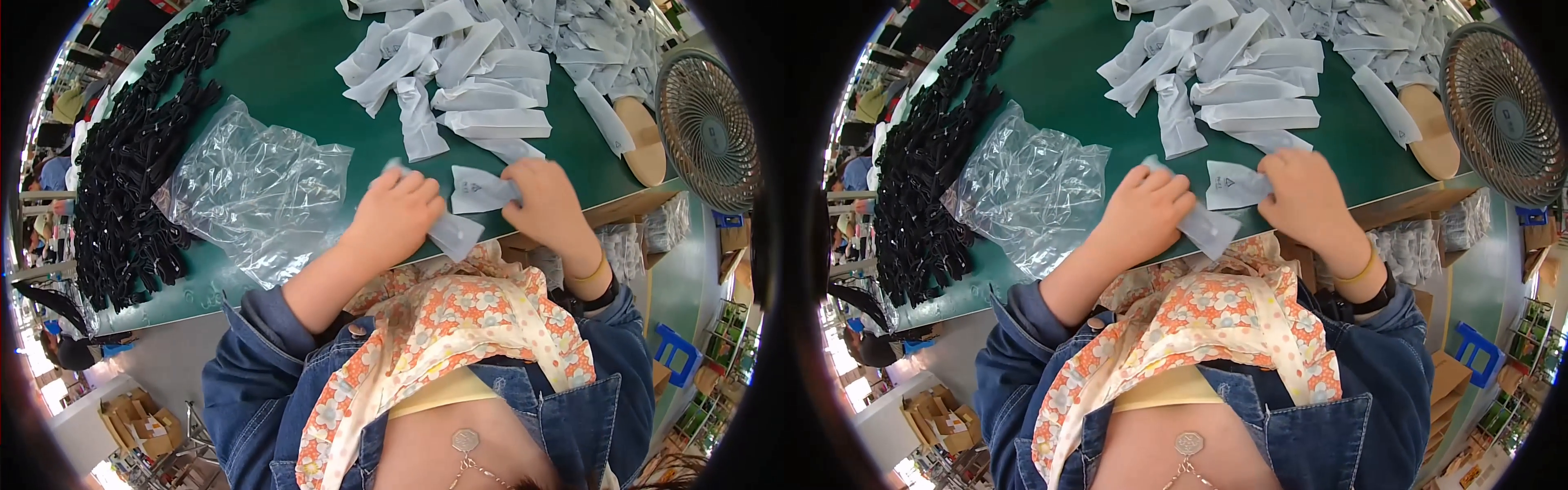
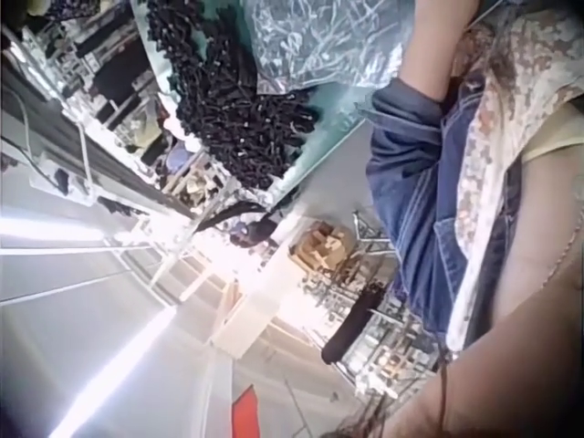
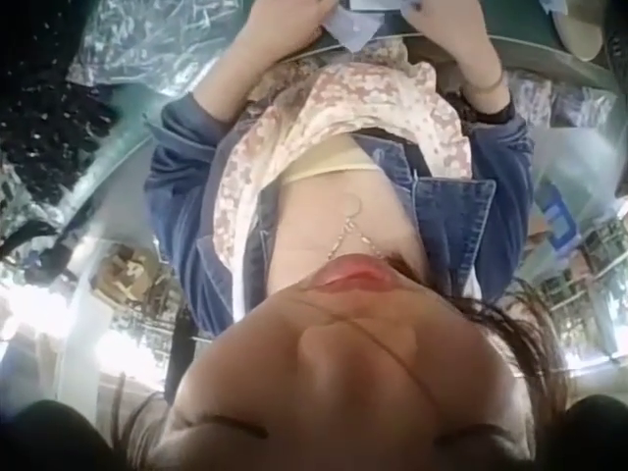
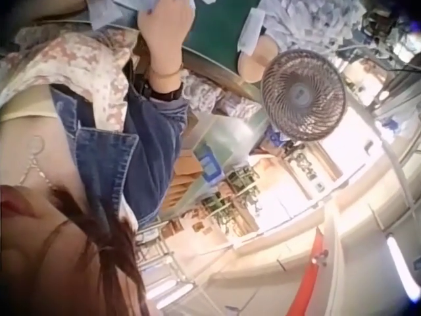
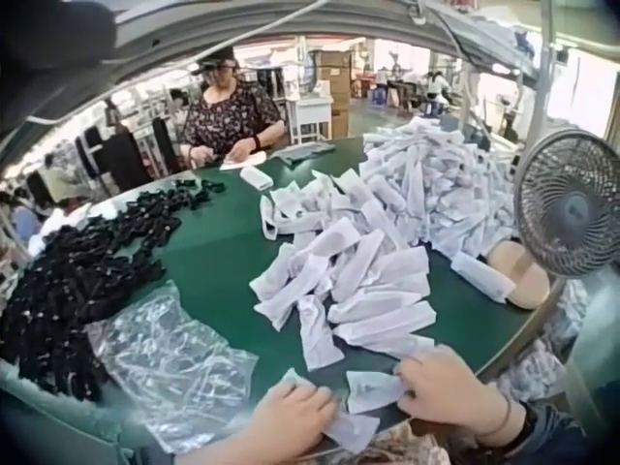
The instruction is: The person picks up a plastic bag, gathers several white-wrapped items from a pile, and stuffs them into the bag by hand. After filling the bag, the person repeats the process, collecting more wrapped items and placing them into a second plastic bag.
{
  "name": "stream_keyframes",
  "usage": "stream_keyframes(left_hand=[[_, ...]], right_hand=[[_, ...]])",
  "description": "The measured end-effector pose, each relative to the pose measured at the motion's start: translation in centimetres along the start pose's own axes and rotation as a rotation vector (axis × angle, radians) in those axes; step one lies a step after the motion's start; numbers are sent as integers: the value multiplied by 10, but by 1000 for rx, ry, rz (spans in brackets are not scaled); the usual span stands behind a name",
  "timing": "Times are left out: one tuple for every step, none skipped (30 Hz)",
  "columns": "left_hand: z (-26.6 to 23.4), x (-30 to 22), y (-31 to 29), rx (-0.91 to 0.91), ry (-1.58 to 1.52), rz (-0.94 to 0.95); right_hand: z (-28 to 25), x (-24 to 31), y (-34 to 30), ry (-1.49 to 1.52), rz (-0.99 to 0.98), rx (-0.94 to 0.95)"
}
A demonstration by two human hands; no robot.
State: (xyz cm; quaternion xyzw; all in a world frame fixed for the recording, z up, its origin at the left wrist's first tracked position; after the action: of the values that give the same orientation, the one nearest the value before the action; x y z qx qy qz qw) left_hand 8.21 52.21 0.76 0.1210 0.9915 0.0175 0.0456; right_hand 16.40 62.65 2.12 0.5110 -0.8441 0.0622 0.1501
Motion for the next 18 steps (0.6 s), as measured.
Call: stream_keyframes(left_hand=[[-4,2,-4,-1,0,-5],[-4,16,-9,38,-108,-115],[-2,30,-17,76,-216,-227],[2,42,-28,114,-323,-343],[1,44,-34,113,-320,-350],[4,59,-47,26,-610,-513],[10,70,-61,-66,-900,-672],[20,76,-75,-166,-1191,-828],[22,77,-80,-174,-1190,-838],[23,81,-87,-127,-1004,-891],[24,84,-93,-79,-818,-937],[23,88,-100,-31,-629,-981],[27,87,-105,-33,-627,-992],[27,84,-106,-78,-616,-942],[26,80,-106,-122,-604,-890],[22,77,-105,-165,-592,-837],[23,76,-104,-165,-595,-839],[26,75,-103,-151,-629,-871]], right_hand=[[-10,3,2,-31,-46,-26],[-17,4,5,-33,-46,-28],[-30,16,6,-39,-146,-85],[-40,31,7,-44,-251,-143],[-47,45,6,-48,-356,-200],[-41,53,12,-45,-363,-200],[-35,72,14,-18,-446,-227],[-28,88,14,10,-529,-254],[-16,95,17,15,-540,-251],[-4,96,20,51,-509,-250],[7,95,23,87,-477,-248],[13,97,27,125,-448,-246],[14,102,28,130,-457,-242],[26,94,35,214,-301,-104],[40,86,38,294,-142,36],[57,77,39,369,19,176],[61,80,40,367,18,180],[67,83,41,409,33,183]])
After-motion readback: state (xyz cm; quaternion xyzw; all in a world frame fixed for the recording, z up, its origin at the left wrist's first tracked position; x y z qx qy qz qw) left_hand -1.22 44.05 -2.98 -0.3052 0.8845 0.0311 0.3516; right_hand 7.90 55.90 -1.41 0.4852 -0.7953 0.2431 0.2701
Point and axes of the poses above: each hand's wrist, its own y-axis towards the middle knuckle, its own z-axis out of the palm, x = y × z, the point moved 10 cm from there along y, towards the middle knuckle, and after that the axes turned 3 degrees about z, right-handed, at the moved point
